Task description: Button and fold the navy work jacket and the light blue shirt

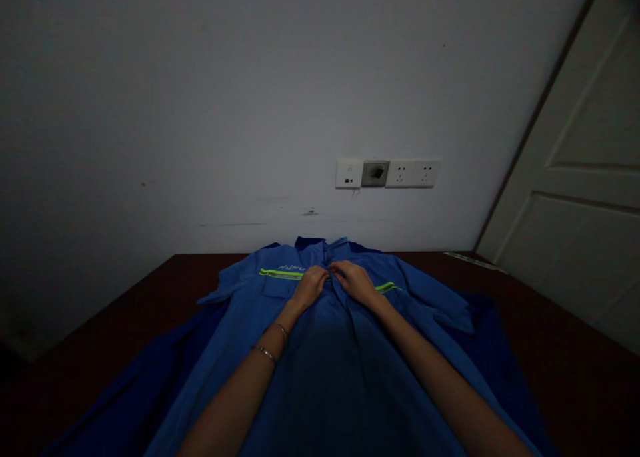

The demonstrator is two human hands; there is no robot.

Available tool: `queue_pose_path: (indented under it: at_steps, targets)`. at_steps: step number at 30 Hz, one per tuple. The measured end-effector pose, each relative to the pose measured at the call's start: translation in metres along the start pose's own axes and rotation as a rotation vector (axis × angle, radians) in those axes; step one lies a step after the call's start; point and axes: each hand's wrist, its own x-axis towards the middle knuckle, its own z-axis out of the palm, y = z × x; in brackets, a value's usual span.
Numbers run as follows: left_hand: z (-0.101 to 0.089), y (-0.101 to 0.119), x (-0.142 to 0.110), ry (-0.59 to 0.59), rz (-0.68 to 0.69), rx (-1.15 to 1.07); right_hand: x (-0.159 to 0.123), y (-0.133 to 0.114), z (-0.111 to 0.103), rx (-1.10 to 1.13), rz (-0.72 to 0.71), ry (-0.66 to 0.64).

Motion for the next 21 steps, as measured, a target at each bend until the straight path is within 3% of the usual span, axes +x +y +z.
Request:
queue_pose_path:
  at_steps: [5,10,13,16,18,21]
  targets:
    - [-0.004,-0.002,0.002,-0.098,0.025,0.027,-0.001,-0.001,0.002,-0.015,-0.019,0.014]
    - [-0.034,-0.002,0.018,-0.225,-0.012,0.015,-0.002,-0.007,0.000,-0.070,-0.029,-0.009]
    - [-0.054,0.000,0.031,-0.192,-0.268,-0.049,-0.002,-0.010,-0.002,-0.119,-0.025,-0.025]
    - [-0.063,0.005,0.038,-0.351,-0.568,-0.220,-0.001,-0.014,-0.004,-0.162,-0.019,-0.032]
    - [-0.061,0.012,0.038,-0.451,-0.666,-0.359,-0.001,-0.015,-0.005,-0.166,-0.025,-0.033]
    - [-0.052,0.024,0.035,-0.445,-0.762,-0.489,-0.001,-0.017,-0.006,-0.158,-0.046,-0.037]
